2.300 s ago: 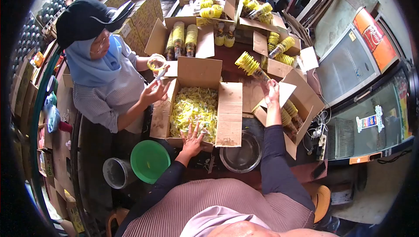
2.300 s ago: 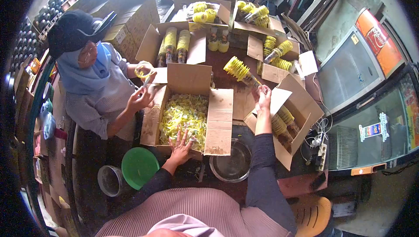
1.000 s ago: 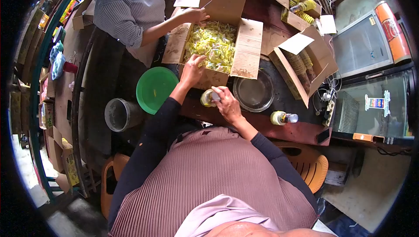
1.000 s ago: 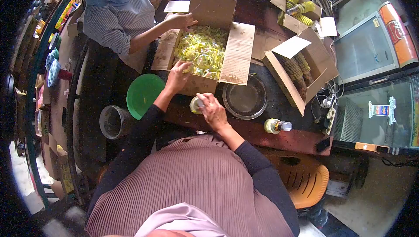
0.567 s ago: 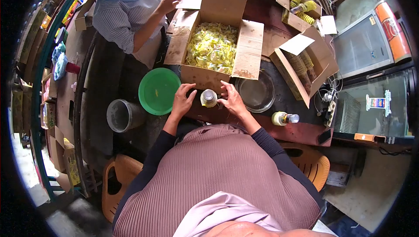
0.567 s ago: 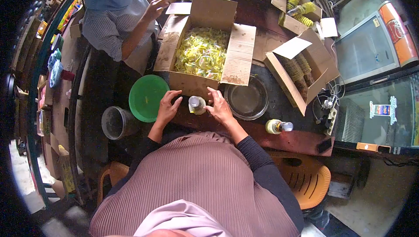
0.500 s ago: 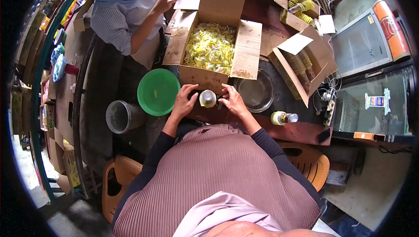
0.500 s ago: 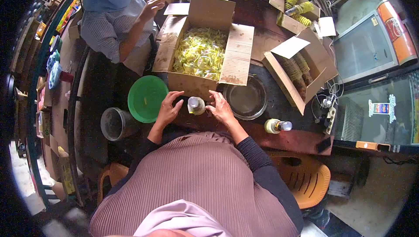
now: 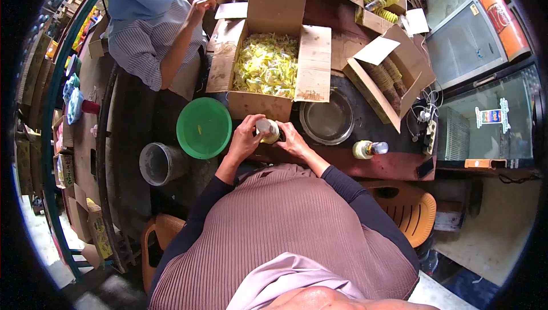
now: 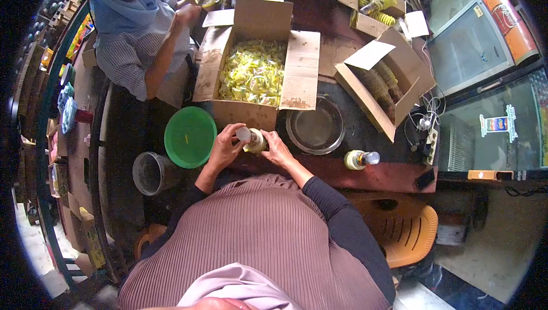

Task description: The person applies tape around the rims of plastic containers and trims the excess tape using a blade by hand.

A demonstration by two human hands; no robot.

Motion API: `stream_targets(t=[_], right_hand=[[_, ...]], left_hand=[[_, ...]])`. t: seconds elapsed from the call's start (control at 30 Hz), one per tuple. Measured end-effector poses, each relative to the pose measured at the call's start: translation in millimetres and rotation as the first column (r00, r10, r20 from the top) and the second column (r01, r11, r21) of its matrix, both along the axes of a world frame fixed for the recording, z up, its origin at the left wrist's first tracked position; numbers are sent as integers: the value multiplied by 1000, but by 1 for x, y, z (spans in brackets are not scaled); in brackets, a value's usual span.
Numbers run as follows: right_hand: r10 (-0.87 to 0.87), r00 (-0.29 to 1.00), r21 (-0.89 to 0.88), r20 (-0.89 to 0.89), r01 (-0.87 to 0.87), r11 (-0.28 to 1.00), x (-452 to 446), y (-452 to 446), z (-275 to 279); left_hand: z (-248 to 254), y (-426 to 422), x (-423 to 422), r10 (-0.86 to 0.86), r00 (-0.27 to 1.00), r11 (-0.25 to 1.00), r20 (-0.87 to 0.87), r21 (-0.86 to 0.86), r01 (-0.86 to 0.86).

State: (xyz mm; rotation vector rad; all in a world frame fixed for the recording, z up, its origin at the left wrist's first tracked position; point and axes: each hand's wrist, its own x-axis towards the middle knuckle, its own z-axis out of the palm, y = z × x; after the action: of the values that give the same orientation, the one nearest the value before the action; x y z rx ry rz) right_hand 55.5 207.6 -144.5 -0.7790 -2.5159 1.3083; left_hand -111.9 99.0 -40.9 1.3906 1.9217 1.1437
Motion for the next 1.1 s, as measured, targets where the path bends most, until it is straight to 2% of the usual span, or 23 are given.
stream_targets(t=[0.03,0.1,0.13,0.23,0.3,0.37,0.43,0.5,0.57,0.67,0.73,0.87,0.93,1.1], right_hand=[[6,998,39,-70,-3,999,-1,0,-8],[-3,995,33,-99,6,999,-6,-2,-21],[0,999,-23,-39,-1,1000,-8,0,-18],[8,993,-47,-118,-14,999,-11,0,-16],[-6,993,-15,-119,4,1000,-14,2,-16],[52,984,26,-172,-48,998,-15,3,-4],[16,988,-8,-155,-17,1000,-17,0,-2],[-2,991,-52,-134,-5,999,-16,-1,-5],[-28,991,-99,-131,16,995,-15,0,-12],[-20,997,-86,-70,14,996,-13,-2,-4],[-6,985,7,-172,7,1000,-11,-3,-2],[36,993,-24,-117,-39,999,-13,0,-13],[15,999,-116,-48,-21,993,-13,0,-16],[32,997,-45,-64,-35,998,-11,-1,-18]], left_hand=[[5,0,-1,4,1000,1000,-12,13,-4],[12,-5,-1,21,1000,999,12,26,-21],[13,-7,-1,18,999,997,-45,78,-15],[18,-12,-2,57,997,995,-57,87,-52],[20,-13,-4,107,994,992,-15,69,-106],[19,-13,-5,126,990,987,-61,106,-119],[20,-15,-4,128,992,989,15,76,-129],[19,-17,-2,117,993,991,-5,64,-116],[17,-18,1,100,991,994,90,42,-104],[6,-20,2,87,996,995,36,43,-89],[7,-20,3,75,997,995,-4,67,-74],[8,-18,6,64,997,997,43,30,-65],[6,-16,7,49,998,998,46,29,-51],[-1,-13,7,15,1000,999,0,33,-15]])
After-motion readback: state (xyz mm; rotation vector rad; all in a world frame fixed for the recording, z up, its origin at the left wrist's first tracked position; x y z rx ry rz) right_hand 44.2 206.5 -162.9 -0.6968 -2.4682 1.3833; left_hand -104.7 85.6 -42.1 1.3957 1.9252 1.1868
